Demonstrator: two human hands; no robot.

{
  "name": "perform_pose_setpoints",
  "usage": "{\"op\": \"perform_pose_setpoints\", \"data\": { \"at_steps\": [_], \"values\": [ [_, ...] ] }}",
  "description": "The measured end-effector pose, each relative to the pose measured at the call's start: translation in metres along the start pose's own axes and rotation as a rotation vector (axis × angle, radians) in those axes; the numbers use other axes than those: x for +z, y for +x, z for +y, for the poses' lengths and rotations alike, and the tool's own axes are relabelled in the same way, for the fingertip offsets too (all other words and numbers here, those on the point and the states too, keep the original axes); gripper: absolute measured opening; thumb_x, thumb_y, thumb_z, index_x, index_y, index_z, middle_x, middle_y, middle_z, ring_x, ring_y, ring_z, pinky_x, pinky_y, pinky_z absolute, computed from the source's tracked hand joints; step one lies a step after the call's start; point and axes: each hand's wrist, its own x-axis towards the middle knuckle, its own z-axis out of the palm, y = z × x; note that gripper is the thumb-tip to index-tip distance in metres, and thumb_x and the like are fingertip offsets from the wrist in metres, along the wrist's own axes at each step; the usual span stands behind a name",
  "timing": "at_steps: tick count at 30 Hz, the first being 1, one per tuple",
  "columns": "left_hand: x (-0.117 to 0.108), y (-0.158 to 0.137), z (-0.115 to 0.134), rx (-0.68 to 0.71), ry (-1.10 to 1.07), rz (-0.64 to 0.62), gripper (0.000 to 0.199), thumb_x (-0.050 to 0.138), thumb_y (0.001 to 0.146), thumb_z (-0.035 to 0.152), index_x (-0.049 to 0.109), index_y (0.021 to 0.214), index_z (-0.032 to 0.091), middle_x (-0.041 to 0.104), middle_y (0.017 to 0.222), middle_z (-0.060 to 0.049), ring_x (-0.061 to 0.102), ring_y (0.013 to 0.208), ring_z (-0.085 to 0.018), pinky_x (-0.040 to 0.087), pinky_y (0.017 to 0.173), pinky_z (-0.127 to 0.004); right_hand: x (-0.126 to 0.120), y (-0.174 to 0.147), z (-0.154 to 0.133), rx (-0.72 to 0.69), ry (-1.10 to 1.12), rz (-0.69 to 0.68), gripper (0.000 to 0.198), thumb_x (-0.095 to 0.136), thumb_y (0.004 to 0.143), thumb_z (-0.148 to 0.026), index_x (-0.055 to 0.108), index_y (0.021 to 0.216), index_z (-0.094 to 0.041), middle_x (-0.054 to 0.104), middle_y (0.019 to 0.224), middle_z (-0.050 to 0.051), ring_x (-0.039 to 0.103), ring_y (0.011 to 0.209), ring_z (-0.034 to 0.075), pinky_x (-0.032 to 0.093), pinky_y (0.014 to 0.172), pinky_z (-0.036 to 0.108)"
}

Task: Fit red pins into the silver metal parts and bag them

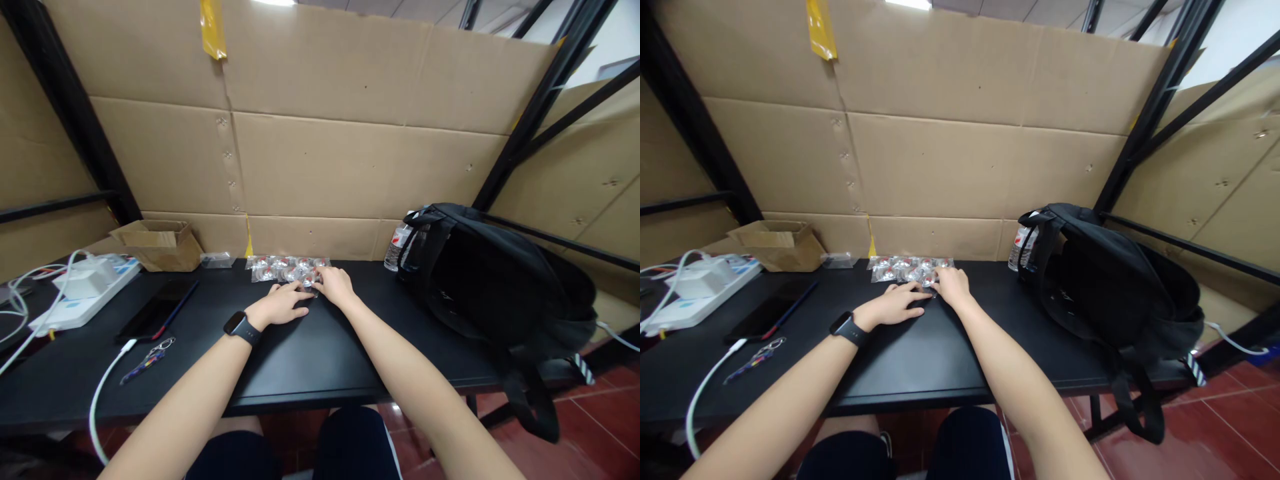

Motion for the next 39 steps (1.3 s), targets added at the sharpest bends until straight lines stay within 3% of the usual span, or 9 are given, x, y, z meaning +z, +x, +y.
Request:
{"op": "perform_pose_setpoints", "data": {
  "at_steps": [4, 8, 15, 20, 22, 25, 29, 32, 39],
  "values": [
    [0.001, 0.001, 0.002, 0.009, -0.022, -0.004, 0.043, 0.052, 0.096, 0.047, 0.059, 0.138, 0.037, 0.054, 0.141, -0.008, 0.049, 0.133, -0.03, 0.033, 0.111, -0.05, -0.002, 0.0, 0.005, -0.017, 0.03, 0.024, 0.027, 0.08, 0.082, -0.033, 0.068, 0.105, -0.024, 0.074, 0.106, 0.007, 0.067, 0.1, 0.024, 0.044, 0.084, 0.031],
    [-0.005, 0.001, -0.001, 0.066, -0.046, -0.018, 0.034, 0.057, 0.094, 0.036, 0.069, 0.126, 0.036, 0.056, 0.14, -0.005, 0.053, 0.131, -0.028, 0.034, 0.112, -0.045, -0.002, -0.001, 0.005, -0.031, 0.032, 0.046, 0.034, 0.082, 0.079, -0.037, 0.068, 0.107, -0.024, 0.07, 0.112, 0.008, 0.064, 0.105, 0.026, 0.046, 0.086, 0.033],
    [-0.014, -0.003, -0.013, 0.14, -0.098, -0.03, 0.024, 0.065, 0.088, 0.032, 0.078, 0.109, 0.034, 0.062, 0.132, -0.002, 0.057, 0.126, -0.025, 0.033, 0.112, -0.039, 0.009, -0.007, -0.015, -0.033, 0.069, 0.087, 0.036, 0.074, 0.083, -0.037, 0.065, 0.115, -0.022, 0.064, 0.121, 0.011, 0.059, 0.114, 0.028, 0.047, 0.092, 0.037],
    [-0.018, -0.006, -0.028, 0.136, -0.141, 0.073, 0.024, 0.066, 0.072, 0.011, 0.076, 0.089, 0.026, 0.065, 0.123, -0.001, 0.064, 0.108, -0.021, 0.043, 0.1, -0.03, 0.014, -0.004, -0.017, -0.104, 0.393, 0.049, 0.046, 0.082, 0.074, -0.037, 0.065, 0.113, -0.021, 0.064, 0.116, 0.009, 0.06, 0.109, 0.025, 0.047, 0.093, 0.034],
    [-0.017, -0.005, -0.03, 0.105, -0.14, 0.159, 0.031, 0.063, 0.067, 0.006, 0.07, 0.092, 0.023, 0.066, 0.112, -0.001, 0.064, 0.102, -0.021, 0.046, 0.093, -0.029, 0.009, -0.003, -0.009, -0.187, 0.596, 0.017, 0.048, 0.082, 0.074, -0.036, 0.064, 0.115, -0.02, 0.065, 0.116, 0.008, 0.06, 0.107, 0.022, 0.047, 0.094, 0.032],
    [-0.013, -0.002, -0.03, 0.036, -0.12, 0.264, 0.035, 0.066, 0.069, 0.009, 0.064, 0.101, 0.022, 0.066, 0.11, -0.003, 0.062, 0.105, -0.024, 0.045, 0.093, -0.033, 0.0, -0.002, 0.009, -0.261, 0.738, 0.001, 0.027, 0.066, 0.087, -0.023, 0.065, 0.114, -0.02, 0.068, 0.11, 0.006, 0.062, 0.095, 0.017, 0.049, 0.088, 0.029],
    [-0.006, 0.003, -0.027, -0.007, -0.066, 0.279, 0.023, 0.072, 0.079, 0.025, 0.066, 0.101, 0.024, 0.067, 0.117, -0.005, 0.058, 0.117, -0.028, 0.039, 0.101, -0.041, -0.003, -0.003, 0.025, -0.338, 0.597, -0.019, 0.037, 0.072, 0.068, -0.001, 0.072, 0.101, -0.019, 0.068, 0.101, 0.003, 0.059, 0.086, 0.016, 0.047, 0.081, 0.027],
    [-0.004, 0.004, -0.028, -0.023, -0.036, 0.244, 0.017, 0.065, 0.084, 0.025, 0.069, 0.101, 0.025, 0.068, 0.118, -0.007, 0.058, 0.118, -0.029, 0.037, 0.104, -0.045, 0.001, -0.002, 0.026, -0.32, 0.598, -0.058, 0.038, 0.082, 0.063, -0.005, 0.075, 0.097, -0.02, 0.069, 0.094, 0.001, 0.057, 0.078, 0.014, 0.046, 0.075, 0.024],
    [-0.004, -0.001, -0.029, -0.061, -0.08, 0.165, 0.047, 0.073, 0.074, 0.032, 0.065, 0.12, 0.028, 0.063, 0.133, -0.007, 0.054, 0.126, -0.033, 0.035, 0.107, -0.048, 0.003, 0.0, 0.027, -0.34, 0.624, -0.045, 0.006, 0.081, 0.078, -0.024, 0.079, 0.084, -0.022, 0.072, 0.083, 0.001, 0.061, 0.078, 0.016, 0.046, 0.077, 0.025]
  ]
}}
